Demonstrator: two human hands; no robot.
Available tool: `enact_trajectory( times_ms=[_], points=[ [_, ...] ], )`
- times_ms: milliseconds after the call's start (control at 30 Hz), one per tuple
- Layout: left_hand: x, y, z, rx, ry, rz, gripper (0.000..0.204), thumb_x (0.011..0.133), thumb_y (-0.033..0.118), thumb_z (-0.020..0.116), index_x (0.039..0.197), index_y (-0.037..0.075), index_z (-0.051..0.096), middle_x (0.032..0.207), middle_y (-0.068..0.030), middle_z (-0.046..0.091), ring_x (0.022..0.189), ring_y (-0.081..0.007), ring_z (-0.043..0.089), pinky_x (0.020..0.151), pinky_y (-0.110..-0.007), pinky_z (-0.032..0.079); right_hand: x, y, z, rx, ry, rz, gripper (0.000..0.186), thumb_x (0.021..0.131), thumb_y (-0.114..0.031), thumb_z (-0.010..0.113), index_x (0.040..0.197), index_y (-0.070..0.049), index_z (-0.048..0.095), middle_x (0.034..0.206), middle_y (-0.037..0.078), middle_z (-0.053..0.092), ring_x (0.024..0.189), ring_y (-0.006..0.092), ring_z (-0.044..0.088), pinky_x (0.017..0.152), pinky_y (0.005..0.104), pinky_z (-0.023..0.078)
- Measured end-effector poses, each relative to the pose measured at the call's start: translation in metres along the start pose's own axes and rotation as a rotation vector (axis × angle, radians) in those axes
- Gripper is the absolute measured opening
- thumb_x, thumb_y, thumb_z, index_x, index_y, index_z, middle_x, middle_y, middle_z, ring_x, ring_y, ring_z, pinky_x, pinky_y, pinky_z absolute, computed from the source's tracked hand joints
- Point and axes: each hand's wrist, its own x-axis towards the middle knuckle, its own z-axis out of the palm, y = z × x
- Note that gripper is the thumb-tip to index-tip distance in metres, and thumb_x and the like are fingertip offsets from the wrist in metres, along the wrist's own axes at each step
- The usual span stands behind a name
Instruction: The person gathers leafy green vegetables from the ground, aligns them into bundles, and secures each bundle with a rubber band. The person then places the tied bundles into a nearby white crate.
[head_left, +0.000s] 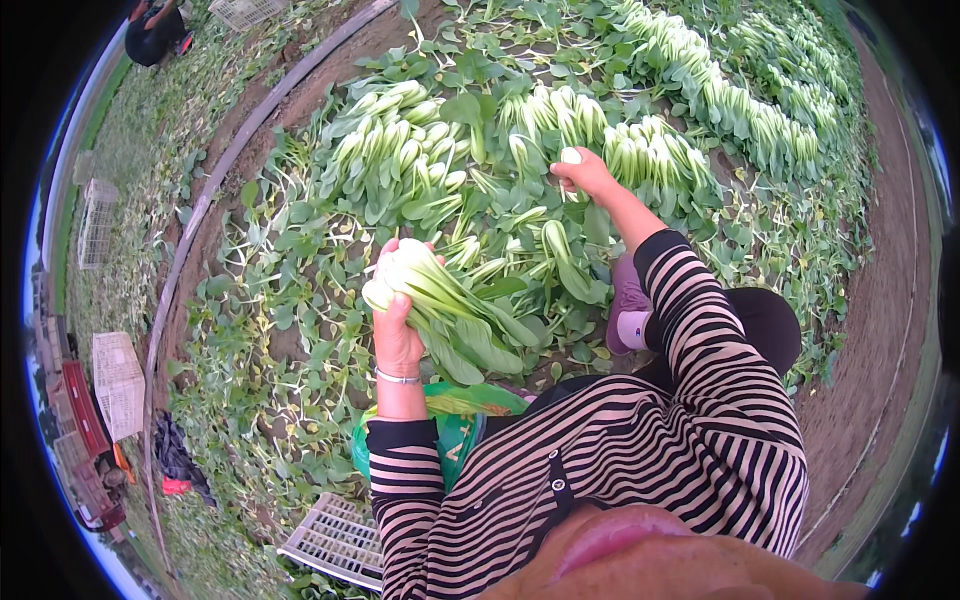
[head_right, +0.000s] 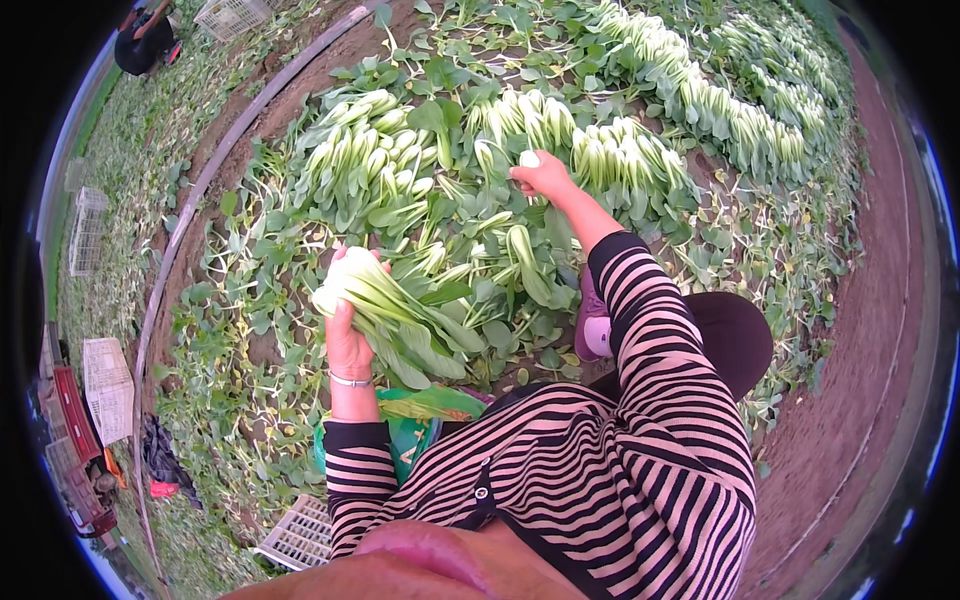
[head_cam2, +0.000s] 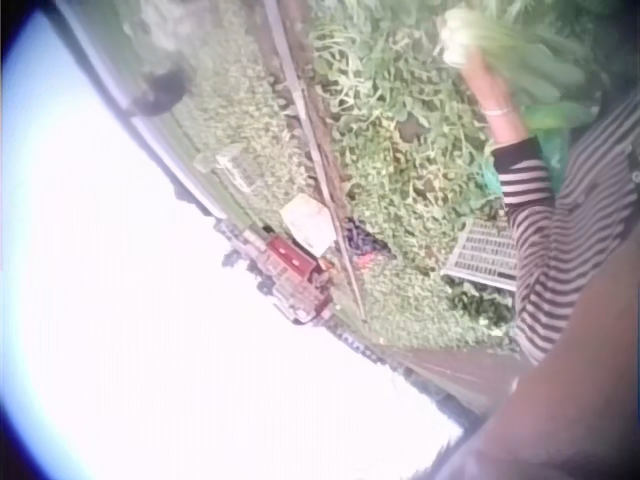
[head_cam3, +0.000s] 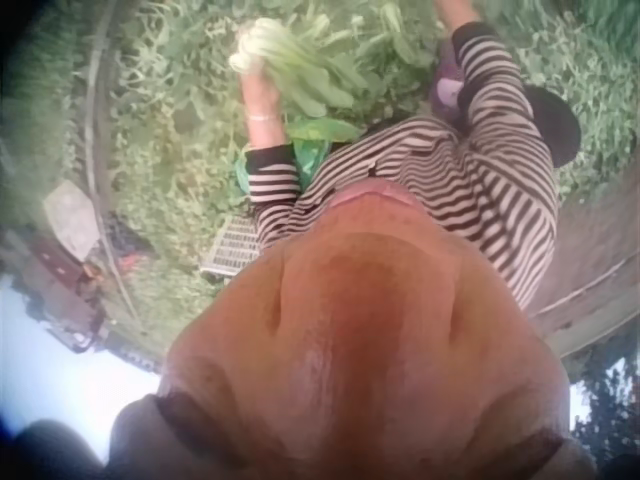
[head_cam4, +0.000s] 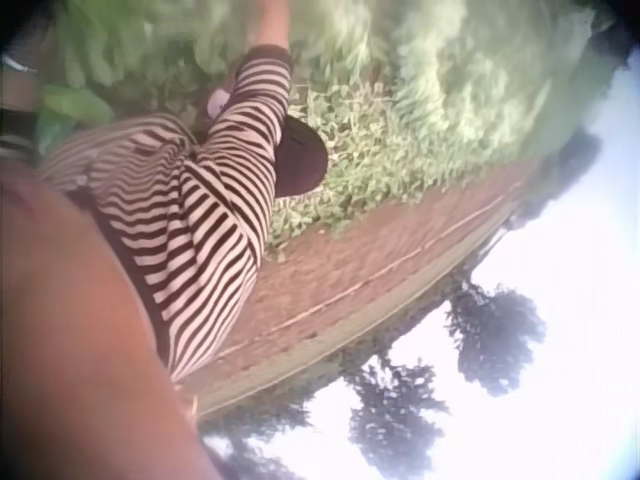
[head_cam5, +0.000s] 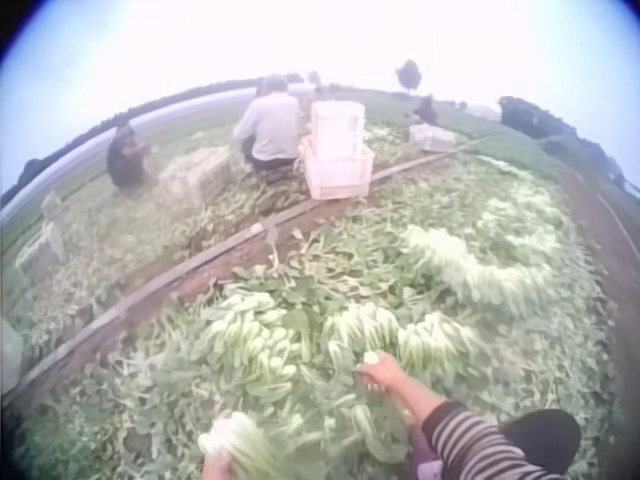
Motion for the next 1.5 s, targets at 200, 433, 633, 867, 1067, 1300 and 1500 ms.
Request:
enact_trajectory(
  times_ms=[200, 433, 633, 867, 1067, 1300, 1500],
  points=[
    [0.004, 0.000, -0.001, -0.019, 0.111, -0.088, 0.107, 0.068, 0.041, 0.090, 0.150, 0.009, 0.030, 0.137, -0.0201, 0.053, 0.121, -0.0346, 0.059, 0.104, -0.046, 0.050, 0.099, -0.014, 0.020, -0.342, 0.149, -0.071, 0.051, 0.074, -0.026, 0.082, 0.111, 0.001, 0.062, 0.086, 0.012, 0.069, 0.069, 0.0224, 0.066, 0.062, 0.0372, 0.054],
    [0.014, 0.001, -0.005, -0.054, 0.218, -0.141, 0.110, 0.064, 0.042, 0.092, 0.149, 0.011, 0.031, 0.135, -0.0204, 0.054, 0.120, -0.0361, 0.060, 0.102, -0.047, 0.051, 0.175, -0.014, 0.055, -0.975, 0.339, -0.139, 0.046, 0.078, -0.037, 0.073, 0.107, -0.002, 0.063, 0.102, 0.021, 0.070, 0.095, 0.0357, 0.069, 0.084, 0.0462, 0.053],
    [0.006, 0.003, 0.000, -0.082, 0.280, -0.161, 0.109, 0.064, 0.043, 0.092, 0.149, 0.011, 0.031, 0.136, -0.0214, 0.053, 0.120, -0.0367, 0.059, 0.103, -0.047, 0.050, 0.174, 0.000, 0.038, -0.773, 0.418, -0.200, 0.048, 0.077, -0.036, 0.071, 0.116, -0.008, 0.063, 0.105, 0.018, 0.071, 0.098, 0.0385, 0.067, 0.085, 0.0470, 0.052],
    [-0.033, 0.005, 0.030, -0.067, 0.349, -0.117, 0.114, 0.061, 0.045, 0.094, 0.150, 0.014, 0.031, 0.137, -0.0234, 0.052, 0.117, -0.0382, 0.061, 0.101, -0.049, 0.052, 0.072, -0.025, 0.035, -0.225, 0.250, -0.590, 0.047, 0.080, -0.014, 0.077, 0.123, -0.008, 0.061, 0.114, 0.009, 0.067, 0.101, 0.0191, 0.063, 0.092, 0.0312, 0.049],
    [-0.060, 0.012, 0.063, -0.029, 0.211, -0.037, 0.111, 0.064, 0.045, 0.092, 0.150, 0.012, 0.030, 0.137, -0.0224, 0.052, 0.119, -0.0374, 0.059, 0.101, -0.049, 0.051, -0.027, -0.049, 0.050, 0.048, -0.023, -0.468, 0.048, 0.079, -0.011, 0.079, 0.124, -0.006, 0.061, 0.109, 0.004, 0.066, 0.096, 0.0116, 0.061, 0.089, 0.0278, 0.050],
    [-0.087, 0.002, 0.072, 0.031, 0.008, 0.067, 0.094, 0.075, 0.029, 0.085, 0.148, 0.004, 0.030, 0.139, -0.0192, 0.051, 0.121, -0.0347, 0.059, 0.103, -0.045, 0.050, -0.165, -0.057, 0.080, 0.037, -0.226, -0.467, 0.047, 0.077, -0.015, 0.080, 0.119, -0.005, 0.061, 0.107, 0.005, 0.067, 0.094, 0.0128, 0.063, 0.088, 0.0287, 0.050],
    [-0.129, -0.013, 0.090, -0.011, -0.107, 0.040, 0.092, 0.076, 0.026, 0.085, 0.147, 0.004, 0.031, 0.130, -0.0160, 0.057, 0.117, -0.0335, 0.062, 0.101, -0.045, 0.052, -0.283, -0.088, 0.084, 0.134, -0.345, -0.546, 0.042, 0.079, -0.013, 0.080, 0.116, -0.004, 0.063, 0.104, 0.003, 0.066, 0.095, 0.0119, 0.062, 0.086, 0.0279, 0.050]
  ],
)
